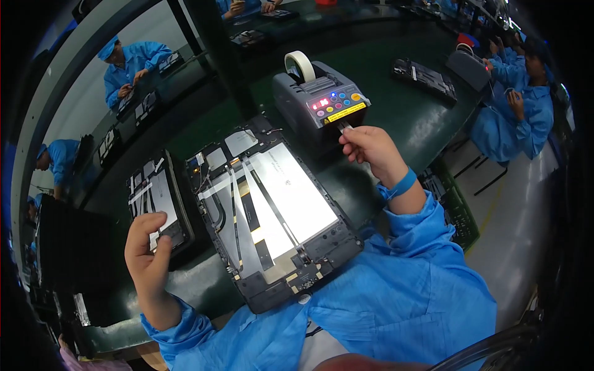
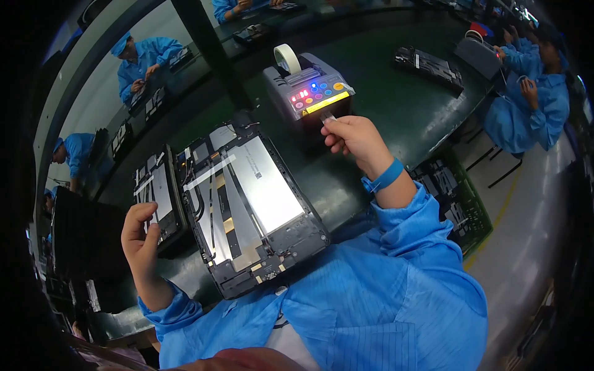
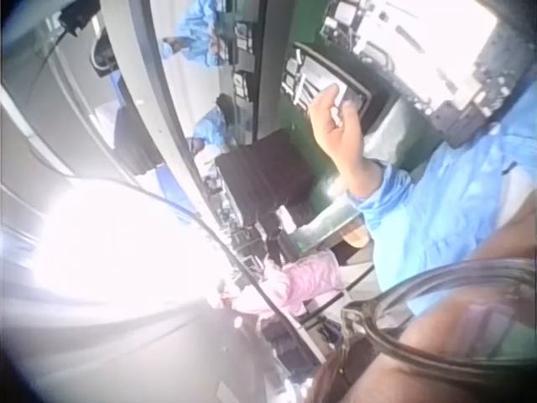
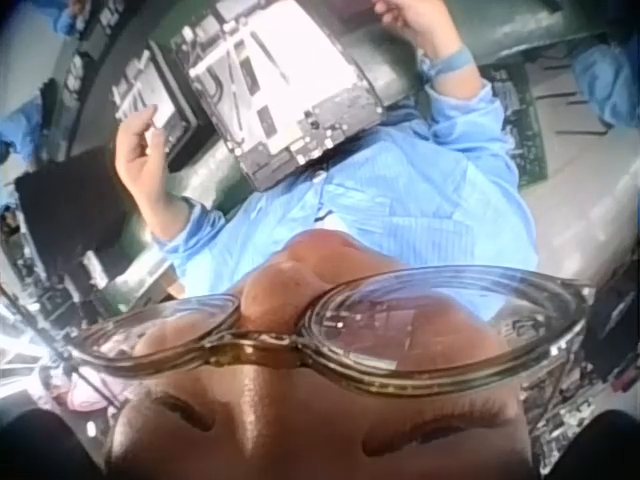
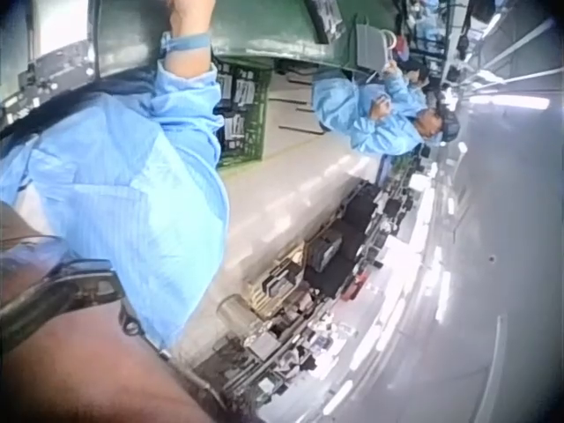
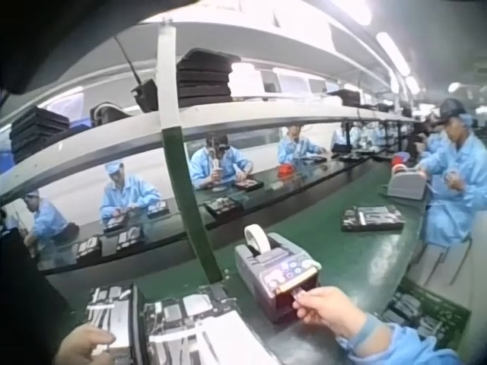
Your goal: The person assembles electronic screen components by applying adhesive strips to a tablet screen panel with an automatic tape dispenser, then connecting internal flex cables to an assembly stack by hand.
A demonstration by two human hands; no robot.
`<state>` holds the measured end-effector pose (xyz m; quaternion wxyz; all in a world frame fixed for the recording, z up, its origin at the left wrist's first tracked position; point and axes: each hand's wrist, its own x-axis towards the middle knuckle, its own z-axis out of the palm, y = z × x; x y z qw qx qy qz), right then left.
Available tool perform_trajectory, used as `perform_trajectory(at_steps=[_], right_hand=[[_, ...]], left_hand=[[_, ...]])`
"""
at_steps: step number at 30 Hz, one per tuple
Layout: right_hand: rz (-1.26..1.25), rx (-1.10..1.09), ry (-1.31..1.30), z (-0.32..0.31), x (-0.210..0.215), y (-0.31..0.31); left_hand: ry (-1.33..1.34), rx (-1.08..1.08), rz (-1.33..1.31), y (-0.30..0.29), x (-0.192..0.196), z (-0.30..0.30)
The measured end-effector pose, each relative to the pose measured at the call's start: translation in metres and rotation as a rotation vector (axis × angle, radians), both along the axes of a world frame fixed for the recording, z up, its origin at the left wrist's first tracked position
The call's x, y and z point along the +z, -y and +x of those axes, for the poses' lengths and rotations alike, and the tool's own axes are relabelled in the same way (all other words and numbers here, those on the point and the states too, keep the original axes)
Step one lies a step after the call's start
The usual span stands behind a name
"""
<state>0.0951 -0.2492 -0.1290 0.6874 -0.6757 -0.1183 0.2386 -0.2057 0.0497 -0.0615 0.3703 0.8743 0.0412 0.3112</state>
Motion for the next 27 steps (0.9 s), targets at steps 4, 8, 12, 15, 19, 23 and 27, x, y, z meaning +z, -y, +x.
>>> perform_trajectory(at_steps=[4,8,12,15,19,23,27], right_hand=[[0.084,0.04,0.047,-0.014,0.009,0.003],[0.093,0.335,0.394,-0.075,0.065,0.013],[0.082,0.722,1.127,-0.1,0.098,-0.007],[0.065,0.806,1.226,-0.11,0.104,-0.02],[0.088,0.779,1.243,-0.112,0.104,-0.028],[0.042,0.758,1.247,-0.11,0.103,-0.033],[-0.079,0.484,1.261,-0.108,0.111,-0.041]], left_hand=[[0.064,-0.116,0.075,0.029,0.012,0.017],[0.112,-0.237,0.198,0.058,0.027,0.035],[0.035,-0.371,0.213,0.089,0.037,0.051],[0.019,-0.405,0.191,0.105,0.035,0.058],[0.101,-0.442,0.18,0.102,0.033,0.055],[0.2,-0.331,0.246,0.098,0.033,0.052],[0.212,-0.221,0.271,0.087,0.026,0.043]])
